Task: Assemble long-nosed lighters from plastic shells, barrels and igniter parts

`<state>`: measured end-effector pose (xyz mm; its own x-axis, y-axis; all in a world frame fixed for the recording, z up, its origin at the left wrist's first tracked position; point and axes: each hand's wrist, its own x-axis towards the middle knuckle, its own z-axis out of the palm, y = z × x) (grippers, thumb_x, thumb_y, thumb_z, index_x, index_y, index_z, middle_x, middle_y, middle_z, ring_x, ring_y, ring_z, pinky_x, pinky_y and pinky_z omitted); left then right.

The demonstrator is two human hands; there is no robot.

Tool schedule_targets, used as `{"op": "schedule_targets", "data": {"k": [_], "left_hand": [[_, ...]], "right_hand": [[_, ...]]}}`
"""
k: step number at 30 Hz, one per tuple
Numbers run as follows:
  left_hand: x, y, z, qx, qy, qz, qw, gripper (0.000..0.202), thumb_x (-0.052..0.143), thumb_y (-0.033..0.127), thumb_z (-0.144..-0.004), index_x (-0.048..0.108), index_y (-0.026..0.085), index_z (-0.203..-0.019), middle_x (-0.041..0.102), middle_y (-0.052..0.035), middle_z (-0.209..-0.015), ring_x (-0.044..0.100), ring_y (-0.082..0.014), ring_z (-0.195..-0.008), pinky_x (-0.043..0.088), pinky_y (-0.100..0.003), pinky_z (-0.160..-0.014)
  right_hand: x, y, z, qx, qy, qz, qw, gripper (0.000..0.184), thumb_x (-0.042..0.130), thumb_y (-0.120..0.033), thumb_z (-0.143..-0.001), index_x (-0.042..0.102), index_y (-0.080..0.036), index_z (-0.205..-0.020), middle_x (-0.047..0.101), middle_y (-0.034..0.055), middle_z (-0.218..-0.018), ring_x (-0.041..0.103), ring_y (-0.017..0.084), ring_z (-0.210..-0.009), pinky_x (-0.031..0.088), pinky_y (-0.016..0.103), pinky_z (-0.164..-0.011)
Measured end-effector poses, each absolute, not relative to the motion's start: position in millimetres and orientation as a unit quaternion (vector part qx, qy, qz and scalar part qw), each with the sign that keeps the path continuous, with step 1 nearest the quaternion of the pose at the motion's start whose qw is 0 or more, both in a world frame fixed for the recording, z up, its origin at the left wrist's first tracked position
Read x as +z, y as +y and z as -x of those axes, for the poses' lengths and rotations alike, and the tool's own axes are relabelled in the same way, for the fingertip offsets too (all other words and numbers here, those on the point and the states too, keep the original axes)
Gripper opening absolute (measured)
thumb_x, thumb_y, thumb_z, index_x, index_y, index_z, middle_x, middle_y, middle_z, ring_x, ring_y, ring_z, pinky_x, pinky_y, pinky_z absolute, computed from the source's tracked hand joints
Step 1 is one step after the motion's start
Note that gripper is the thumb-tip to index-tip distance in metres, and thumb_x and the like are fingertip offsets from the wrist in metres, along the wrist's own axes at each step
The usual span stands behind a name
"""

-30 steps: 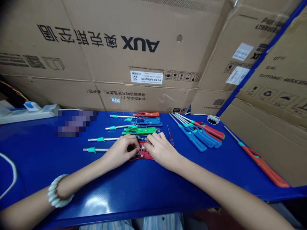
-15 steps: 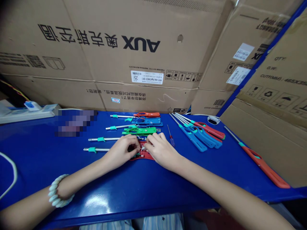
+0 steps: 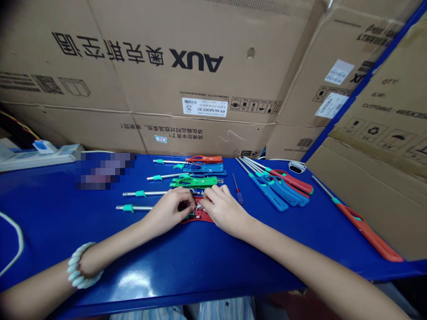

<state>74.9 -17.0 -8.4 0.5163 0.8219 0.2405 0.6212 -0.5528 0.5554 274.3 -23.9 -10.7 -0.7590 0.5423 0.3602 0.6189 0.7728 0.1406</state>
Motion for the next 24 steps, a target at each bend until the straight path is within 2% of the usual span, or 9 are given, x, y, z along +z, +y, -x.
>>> {"op": "schedule_targets", "data": {"k": [24], "left_hand": [[-9.2, -17.4, -74.8, 0.248, 0.429, -0.846, 0.199, 0.019, 0.053, 0.002, -0.074, 0.059, 0.018, -0.065, 0.064, -0.0004, -0.074, 0.055, -0.0183, -0.08, 0.041, -0.028, -0.073]], "right_hand": [[-9.7, -25.6, -271.6, -0.13, -0.929, 0.31, 0.157, 0.022, 0.041, -0.015, -0.096, 0.062, -0.012, -0.094, 0.054, 0.0103, -0.091, 0.041, 0.02, -0.081, 0.031, 0.032, -0.072]]}}
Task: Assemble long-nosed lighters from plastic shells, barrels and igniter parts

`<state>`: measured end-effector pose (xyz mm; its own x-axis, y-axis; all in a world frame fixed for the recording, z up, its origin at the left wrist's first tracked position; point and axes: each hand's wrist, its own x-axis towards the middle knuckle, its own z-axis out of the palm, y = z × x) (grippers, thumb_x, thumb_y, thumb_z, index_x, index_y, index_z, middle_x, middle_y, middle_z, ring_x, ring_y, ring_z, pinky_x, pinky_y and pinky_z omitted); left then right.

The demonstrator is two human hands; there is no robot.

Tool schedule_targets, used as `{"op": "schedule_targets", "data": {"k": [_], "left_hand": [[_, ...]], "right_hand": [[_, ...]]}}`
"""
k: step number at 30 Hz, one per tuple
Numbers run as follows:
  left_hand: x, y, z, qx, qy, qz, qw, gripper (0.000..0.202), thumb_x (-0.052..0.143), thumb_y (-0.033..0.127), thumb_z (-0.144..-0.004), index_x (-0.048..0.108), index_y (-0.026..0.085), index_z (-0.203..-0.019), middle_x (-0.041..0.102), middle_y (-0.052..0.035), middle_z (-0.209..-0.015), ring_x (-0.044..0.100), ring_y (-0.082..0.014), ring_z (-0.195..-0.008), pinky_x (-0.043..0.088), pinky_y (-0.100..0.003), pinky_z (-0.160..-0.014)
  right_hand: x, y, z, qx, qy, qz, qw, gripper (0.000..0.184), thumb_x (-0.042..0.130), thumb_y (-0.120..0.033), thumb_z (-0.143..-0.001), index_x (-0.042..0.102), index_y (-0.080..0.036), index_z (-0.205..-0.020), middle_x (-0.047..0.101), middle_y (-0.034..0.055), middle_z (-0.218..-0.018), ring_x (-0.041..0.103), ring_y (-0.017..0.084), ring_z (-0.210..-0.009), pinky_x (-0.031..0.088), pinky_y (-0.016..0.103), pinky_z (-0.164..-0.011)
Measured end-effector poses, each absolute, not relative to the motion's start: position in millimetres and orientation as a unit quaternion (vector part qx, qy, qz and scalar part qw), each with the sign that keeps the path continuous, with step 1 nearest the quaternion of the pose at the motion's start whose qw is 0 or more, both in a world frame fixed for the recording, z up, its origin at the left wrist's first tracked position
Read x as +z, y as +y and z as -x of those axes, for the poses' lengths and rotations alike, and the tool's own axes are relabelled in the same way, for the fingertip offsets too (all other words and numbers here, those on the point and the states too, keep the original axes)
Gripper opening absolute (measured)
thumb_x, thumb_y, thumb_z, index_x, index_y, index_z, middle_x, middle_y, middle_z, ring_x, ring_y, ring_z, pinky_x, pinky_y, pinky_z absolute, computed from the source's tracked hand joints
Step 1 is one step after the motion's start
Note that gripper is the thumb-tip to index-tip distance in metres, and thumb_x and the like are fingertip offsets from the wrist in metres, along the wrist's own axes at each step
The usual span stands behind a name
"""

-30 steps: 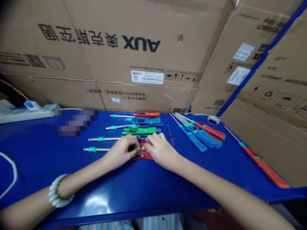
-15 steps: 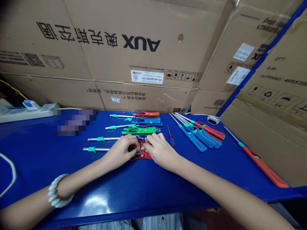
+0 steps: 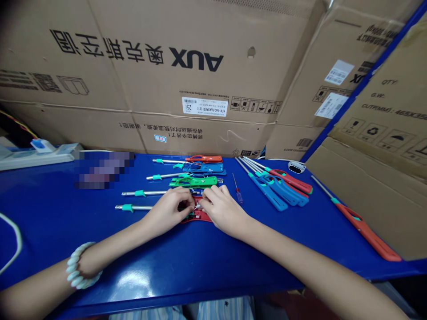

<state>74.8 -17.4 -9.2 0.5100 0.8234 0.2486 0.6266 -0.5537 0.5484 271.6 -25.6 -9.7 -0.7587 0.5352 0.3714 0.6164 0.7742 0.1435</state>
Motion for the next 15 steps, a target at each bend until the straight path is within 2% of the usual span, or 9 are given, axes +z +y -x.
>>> {"op": "schedule_targets", "data": {"k": [15], "left_hand": [[-8.7, -16.1, -74.4, 0.235, 0.443, -0.842, 0.201, 0.016, 0.056, 0.005, -0.075, 0.062, 0.018, -0.067, 0.065, -0.0008, -0.076, 0.057, -0.0189, -0.081, 0.041, -0.03, -0.076]], "right_hand": [[-6.4, -27.7, -273.2, -0.105, -0.93, 0.32, 0.15, 0.024, 0.04, -0.019, -0.096, 0.063, -0.012, -0.093, 0.055, 0.0112, -0.093, 0.043, 0.021, -0.082, 0.032, 0.033, -0.073]]}}
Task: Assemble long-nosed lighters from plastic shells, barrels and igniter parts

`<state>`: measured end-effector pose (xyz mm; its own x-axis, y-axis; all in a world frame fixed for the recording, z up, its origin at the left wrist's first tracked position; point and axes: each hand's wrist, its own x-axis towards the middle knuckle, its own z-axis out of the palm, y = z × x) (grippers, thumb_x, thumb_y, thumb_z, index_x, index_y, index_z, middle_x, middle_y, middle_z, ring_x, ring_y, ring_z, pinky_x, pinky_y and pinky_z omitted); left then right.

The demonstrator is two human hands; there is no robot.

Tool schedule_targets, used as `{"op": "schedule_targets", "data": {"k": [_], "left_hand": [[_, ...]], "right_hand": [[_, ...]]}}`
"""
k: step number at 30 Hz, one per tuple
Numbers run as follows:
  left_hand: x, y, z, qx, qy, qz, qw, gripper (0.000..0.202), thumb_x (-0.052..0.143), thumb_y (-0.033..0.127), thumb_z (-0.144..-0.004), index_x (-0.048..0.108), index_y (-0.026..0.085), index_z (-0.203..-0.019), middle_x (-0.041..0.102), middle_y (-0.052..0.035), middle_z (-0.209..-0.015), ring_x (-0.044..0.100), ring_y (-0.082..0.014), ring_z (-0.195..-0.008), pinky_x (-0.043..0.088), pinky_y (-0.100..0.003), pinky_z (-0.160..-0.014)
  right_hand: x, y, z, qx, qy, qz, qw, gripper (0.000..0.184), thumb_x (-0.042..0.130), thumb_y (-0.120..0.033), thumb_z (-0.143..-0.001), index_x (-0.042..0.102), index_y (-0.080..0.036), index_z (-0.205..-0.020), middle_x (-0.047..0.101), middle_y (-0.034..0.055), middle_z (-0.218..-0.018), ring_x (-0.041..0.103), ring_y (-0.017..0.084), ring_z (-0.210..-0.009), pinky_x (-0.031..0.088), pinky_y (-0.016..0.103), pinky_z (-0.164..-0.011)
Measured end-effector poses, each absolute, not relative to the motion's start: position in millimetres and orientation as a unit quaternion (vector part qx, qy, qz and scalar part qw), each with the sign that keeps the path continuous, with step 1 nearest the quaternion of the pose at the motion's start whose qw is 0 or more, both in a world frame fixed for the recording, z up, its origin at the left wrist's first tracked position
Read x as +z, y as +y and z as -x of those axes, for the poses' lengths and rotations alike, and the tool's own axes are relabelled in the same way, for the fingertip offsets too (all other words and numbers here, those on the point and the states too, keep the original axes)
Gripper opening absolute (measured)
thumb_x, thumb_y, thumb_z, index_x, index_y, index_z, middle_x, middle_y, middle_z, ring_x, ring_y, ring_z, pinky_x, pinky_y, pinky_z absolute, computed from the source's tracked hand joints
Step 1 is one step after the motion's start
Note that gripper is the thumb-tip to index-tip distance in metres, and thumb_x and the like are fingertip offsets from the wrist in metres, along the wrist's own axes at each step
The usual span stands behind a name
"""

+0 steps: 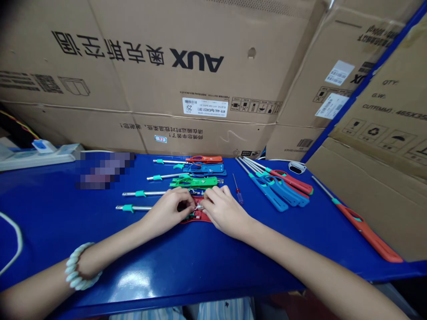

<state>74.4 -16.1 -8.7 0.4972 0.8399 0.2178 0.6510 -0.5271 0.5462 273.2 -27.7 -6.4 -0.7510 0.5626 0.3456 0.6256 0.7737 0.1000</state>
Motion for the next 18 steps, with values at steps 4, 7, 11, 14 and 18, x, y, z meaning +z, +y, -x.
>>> {"op": "schedule_targets", "data": {"k": [4, 7, 11, 14, 18], "left_hand": [[-8.4, -15.0, -72.2, 0.23, 0.443, -0.843, 0.202, 0.014, 0.056, 0.008, -0.076, 0.064, 0.018, -0.07, 0.065, -0.0009, -0.077, 0.056, -0.0194, -0.082, 0.041, -0.031, -0.076], [-8.1, -14.3, -70.0, 0.227, 0.44, -0.843, 0.208, 0.014, 0.055, 0.009, -0.076, 0.065, 0.018, -0.072, 0.065, -0.0013, -0.079, 0.056, -0.0197, -0.083, 0.042, -0.031, -0.076], [-4.2, -14.5, -66.5, 0.224, 0.435, -0.846, 0.213, 0.012, 0.055, 0.011, -0.077, 0.065, 0.018, -0.077, 0.064, -0.0014, -0.079, 0.057, -0.0189, -0.081, 0.043, -0.03, -0.075], [1.7, -16.1, -63.9, 0.21, 0.427, -0.855, 0.206, 0.006, 0.061, 0.02, -0.077, 0.065, 0.019, -0.082, 0.063, -0.0016, -0.082, 0.057, -0.0192, -0.081, 0.043, -0.03, -0.074], [7.4, -18.7, -62.5, 0.171, 0.413, -0.875, 0.185, 0.022, 0.071, 0.028, -0.071, 0.063, 0.02, -0.09, 0.063, -0.0019, -0.091, 0.057, -0.0222, -0.089, 0.043, -0.033, -0.08]], "right_hand": [[-5.1, -29.3, -273.6, -0.078, -0.929, 0.332, 0.144, 0.023, 0.042, -0.02, -0.095, 0.063, -0.012, -0.094, 0.056, 0.0112, -0.093, 0.044, 0.022, -0.084, 0.033, 0.034, -0.074], [-3.0, -30.4, -273.2, -0.044, -0.926, 0.343, 0.149, 0.021, 0.045, -0.02, -0.095, 0.064, -0.013, -0.097, 0.056, 0.0103, -0.093, 0.045, 0.021, -0.085, 0.033, 0.034, -0.074], [-0.3, -31.9, -272.9, -0.008, -0.922, 0.355, 0.153, 0.019, 0.048, -0.02, -0.094, 0.064, -0.014, -0.102, 0.057, 0.009, -0.092, 0.047, 0.021, -0.085, 0.034, 0.034, -0.075], [0.4, -32.6, -272.9, 0.006, -0.92, 0.363, 0.148, 0.019, 0.048, -0.02, -0.094, 0.063, -0.015, -0.104, 0.057, 0.0087, -0.092, 0.048, 0.021, -0.088, 0.034, 0.034, -0.076], [2.3, -33.3, -271.5, 0.019, -0.916, 0.374, 0.144, 0.014, 0.049, -0.019, -0.093, 0.061, -0.014, -0.098, 0.058, 0.0085, -0.092, 0.05, 0.021, -0.087, 0.034, 0.034, -0.077]]}}
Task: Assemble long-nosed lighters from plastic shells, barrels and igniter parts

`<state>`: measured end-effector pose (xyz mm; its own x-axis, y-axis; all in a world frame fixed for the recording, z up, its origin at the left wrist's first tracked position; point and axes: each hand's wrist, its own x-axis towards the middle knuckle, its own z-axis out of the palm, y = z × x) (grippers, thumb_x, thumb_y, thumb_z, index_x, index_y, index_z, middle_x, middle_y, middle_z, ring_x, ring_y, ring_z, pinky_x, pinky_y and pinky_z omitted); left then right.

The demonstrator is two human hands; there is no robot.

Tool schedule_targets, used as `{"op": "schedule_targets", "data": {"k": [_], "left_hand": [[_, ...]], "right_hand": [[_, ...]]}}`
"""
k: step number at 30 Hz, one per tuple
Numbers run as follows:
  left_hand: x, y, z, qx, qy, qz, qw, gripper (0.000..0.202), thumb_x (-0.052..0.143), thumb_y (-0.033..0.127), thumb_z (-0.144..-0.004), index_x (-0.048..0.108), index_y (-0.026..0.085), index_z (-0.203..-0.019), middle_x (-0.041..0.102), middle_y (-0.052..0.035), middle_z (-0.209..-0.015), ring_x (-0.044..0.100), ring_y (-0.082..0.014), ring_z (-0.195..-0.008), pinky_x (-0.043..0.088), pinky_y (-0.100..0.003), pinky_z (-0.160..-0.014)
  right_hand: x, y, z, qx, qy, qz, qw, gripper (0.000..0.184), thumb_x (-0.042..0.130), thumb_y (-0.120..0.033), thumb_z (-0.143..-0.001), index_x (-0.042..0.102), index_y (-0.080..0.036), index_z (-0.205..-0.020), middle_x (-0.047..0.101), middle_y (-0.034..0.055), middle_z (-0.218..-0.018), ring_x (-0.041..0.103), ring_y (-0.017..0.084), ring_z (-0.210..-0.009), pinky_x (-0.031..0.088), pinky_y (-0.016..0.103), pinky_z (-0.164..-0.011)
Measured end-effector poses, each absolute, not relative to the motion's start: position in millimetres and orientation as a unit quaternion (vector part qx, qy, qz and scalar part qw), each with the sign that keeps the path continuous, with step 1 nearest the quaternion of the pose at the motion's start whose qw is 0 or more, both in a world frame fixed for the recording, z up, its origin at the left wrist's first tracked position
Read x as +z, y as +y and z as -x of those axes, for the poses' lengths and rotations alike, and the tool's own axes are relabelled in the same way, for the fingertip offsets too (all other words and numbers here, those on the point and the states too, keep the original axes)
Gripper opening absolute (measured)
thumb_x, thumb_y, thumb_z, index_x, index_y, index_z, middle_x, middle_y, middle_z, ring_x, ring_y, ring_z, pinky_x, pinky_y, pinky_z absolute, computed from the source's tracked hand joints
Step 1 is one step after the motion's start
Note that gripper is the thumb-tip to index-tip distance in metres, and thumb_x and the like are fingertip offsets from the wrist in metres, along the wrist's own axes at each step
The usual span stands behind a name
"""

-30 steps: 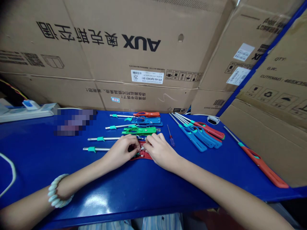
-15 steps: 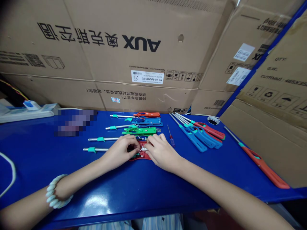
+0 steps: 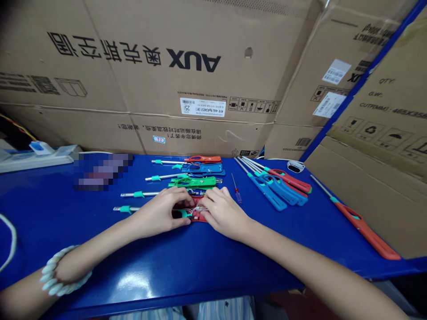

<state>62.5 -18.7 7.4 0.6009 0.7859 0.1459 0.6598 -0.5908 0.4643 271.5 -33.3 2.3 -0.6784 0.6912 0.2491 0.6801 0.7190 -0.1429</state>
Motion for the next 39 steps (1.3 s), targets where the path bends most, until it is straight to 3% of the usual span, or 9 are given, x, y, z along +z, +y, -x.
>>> {"op": "schedule_targets", "data": {"k": [39], "left_hand": [[4.3, -21.5, -62.1, 0.172, 0.406, -0.876, 0.196, 0.02, 0.069, 0.019, -0.071, 0.059, 0.019, -0.088, 0.063, -0.0014, -0.089, 0.057, -0.0206, -0.088, 0.042, -0.03, -0.075]], "right_hand": [[-0.3, -33.0, -271.1, 0.064, -0.914, 0.367, 0.16, 0.009, 0.052, -0.021, -0.093, 0.06, -0.017, -0.092, 0.063, 0.0059, -0.092, 0.052, 0.019, -0.088, 0.033, 0.034, -0.078]]}}
